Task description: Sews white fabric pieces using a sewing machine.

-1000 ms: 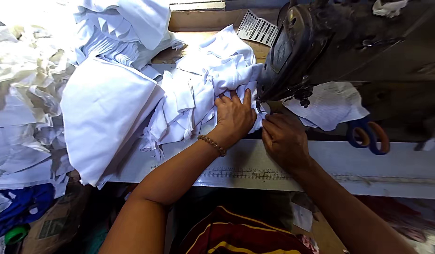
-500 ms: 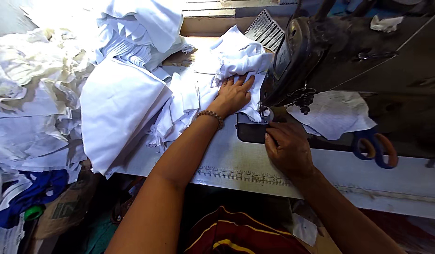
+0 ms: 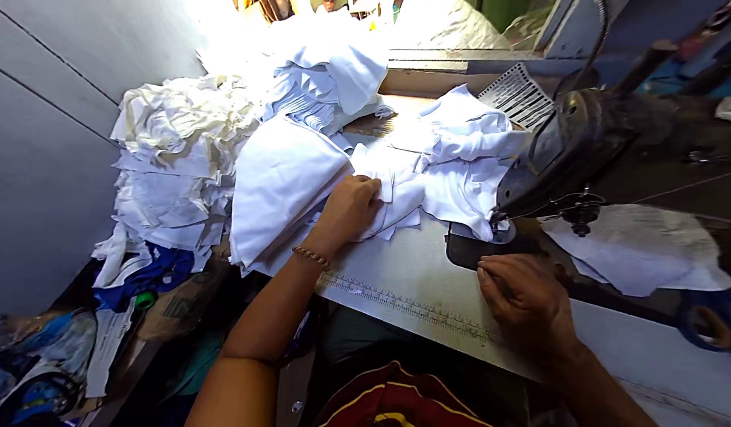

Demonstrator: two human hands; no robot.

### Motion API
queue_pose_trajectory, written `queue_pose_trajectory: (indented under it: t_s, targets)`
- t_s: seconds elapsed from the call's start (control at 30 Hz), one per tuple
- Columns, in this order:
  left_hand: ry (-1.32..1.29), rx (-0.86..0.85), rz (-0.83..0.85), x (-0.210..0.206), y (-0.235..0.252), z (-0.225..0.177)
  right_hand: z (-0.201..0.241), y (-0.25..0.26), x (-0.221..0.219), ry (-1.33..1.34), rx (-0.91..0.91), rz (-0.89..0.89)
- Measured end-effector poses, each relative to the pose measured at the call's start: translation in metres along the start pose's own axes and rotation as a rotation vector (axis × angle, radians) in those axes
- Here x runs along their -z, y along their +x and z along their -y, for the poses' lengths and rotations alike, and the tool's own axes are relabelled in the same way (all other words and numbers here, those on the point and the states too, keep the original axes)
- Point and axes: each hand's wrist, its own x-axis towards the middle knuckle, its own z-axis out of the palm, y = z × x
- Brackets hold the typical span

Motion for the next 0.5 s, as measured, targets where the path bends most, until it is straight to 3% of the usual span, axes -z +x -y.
queue_pose_trajectory:
  t_s: [0.07, 0.13, 0.23, 0.3, 0.43, 0.5]
  targets:
    - [-0.091, -0.033, -0.184, -0.007, -0.005, 0.014, 0.007, 0.005, -0.001, 0.058, 0.024, 0.037]
    - [-0.294, 0.058, -0.298, -0.001, -0.008, 0.015, 0.018, 0.012, 0.0, 0.16, 0.018, 0.075]
    - [-0.822, 0.205, -0.45, 0.031, -0.011, -0.001, 0.041, 0.033, 0.006, 0.411, -0.067, 0.072]
    - [-1.126, 0.197, -0.496, 0.051, -0.017, -0.021, 0.063, 0.049, 0.009, 0.603, -0.112, 0.025]
    - [-1.299, 0.026, -0.235, 0.046, -0.043, -0.064, 0.102, 0.075, 0.006, 0.719, -0.182, -0.155]
    - [-1.414, 0.034, -0.094, 0.029, -0.057, -0.08, 0.105, 0.074, 0.0, 0.692, -0.228, -0.245]
